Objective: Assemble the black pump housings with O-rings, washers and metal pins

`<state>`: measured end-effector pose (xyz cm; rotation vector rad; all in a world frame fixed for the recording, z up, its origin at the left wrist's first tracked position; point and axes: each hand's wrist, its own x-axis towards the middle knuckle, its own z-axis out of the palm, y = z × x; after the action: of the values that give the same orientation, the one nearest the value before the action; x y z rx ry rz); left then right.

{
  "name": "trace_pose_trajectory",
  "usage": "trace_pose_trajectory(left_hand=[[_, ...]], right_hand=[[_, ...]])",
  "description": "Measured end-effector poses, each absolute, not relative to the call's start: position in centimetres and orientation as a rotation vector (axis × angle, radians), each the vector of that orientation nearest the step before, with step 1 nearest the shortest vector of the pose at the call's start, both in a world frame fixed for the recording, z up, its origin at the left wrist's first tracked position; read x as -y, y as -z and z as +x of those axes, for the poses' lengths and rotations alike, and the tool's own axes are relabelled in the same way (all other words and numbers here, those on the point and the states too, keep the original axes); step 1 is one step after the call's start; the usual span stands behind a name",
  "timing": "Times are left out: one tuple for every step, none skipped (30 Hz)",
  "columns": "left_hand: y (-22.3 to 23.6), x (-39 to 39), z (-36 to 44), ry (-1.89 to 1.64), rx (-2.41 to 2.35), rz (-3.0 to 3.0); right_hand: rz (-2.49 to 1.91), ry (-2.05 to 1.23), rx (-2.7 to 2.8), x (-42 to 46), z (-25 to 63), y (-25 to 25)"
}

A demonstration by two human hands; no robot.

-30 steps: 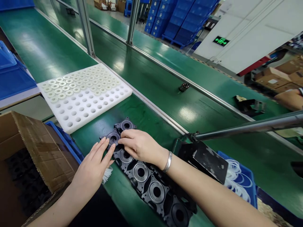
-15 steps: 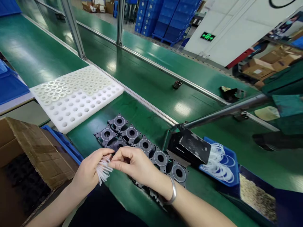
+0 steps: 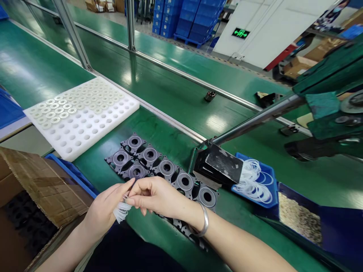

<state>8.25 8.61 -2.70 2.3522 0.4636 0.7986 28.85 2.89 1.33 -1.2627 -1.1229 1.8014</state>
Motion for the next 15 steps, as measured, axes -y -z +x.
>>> trace_pose_trajectory(left_hand=[[2.7, -8.6, 8.2, -0.796, -0.459, 2.352], [2.7, -8.5, 8.1, -0.794, -0.449, 2.346], [2.6, -8.5, 8.0, -0.791, -0.444, 2.332], [2.6, -8.5, 7.7, -0.792, -0.445, 2.314], [2.6, -8.5, 7.4, -0.798, -0.461, 2.295], [2.5, -8.5, 7.1, -0.82, -0.49, 2.275], [2.5, -8.5, 6.8, -0.854, -0.528, 2.258], [2.4, -8.6, 6.5, -0.896, -0.572, 2.242], [2.4, -8.7, 6.2, -0.941, -0.621, 2.226], [2.4, -8.8, 6.0, -0.991, -0.66, 2.22], [2.4, -9.0, 5.9, -1.033, -0.691, 2.233], [2.4, -9.2, 5.9, -1.062, -0.705, 2.268], [2.5, -9.4, 6.0, -1.072, -0.699, 2.321], [2.6, -9.6, 6.2, -1.068, -0.665, 2.387], [2.7, -9.7, 6.5, -1.037, -0.609, 2.461]], right_hand=[[-1.268, -1.784, 1.109, -2.9, 28.9, -1.3], [-1.279, -1.759, 1.105, -2.9, 29.0, -1.4], [-1.303, -1.715, 1.116, -3.0, 29.2, -1.4], [-1.346, -1.637, 1.151, -3.2, 29.4, -1.5], [-1.405, -1.523, 1.211, -3.5, 29.6, -1.5], [-1.469, -1.38, 1.29, -3.7, 29.9, -1.4], [-1.53, -1.225, 1.375, -4.1, 30.1, -1.3], [-1.582, -1.078, 1.455, -4.4, 30.3, -1.1], [-1.623, -0.956, 1.521, -4.8, 30.4, -0.9], [-1.655, -0.869, 1.569, -5.1, 30.5, -0.6], [-1.682, -0.812, 1.604, -5.4, 30.6, -0.4], [-1.708, -0.766, 1.631, -5.7, 30.5, -0.1], [-1.736, -0.727, 1.654, -5.9, 30.5, 0.1], [-1.763, -0.695, 1.674, -6.1, 30.4, 0.2], [-1.788, -0.671, 1.692, -6.3, 30.3, 0.3]])
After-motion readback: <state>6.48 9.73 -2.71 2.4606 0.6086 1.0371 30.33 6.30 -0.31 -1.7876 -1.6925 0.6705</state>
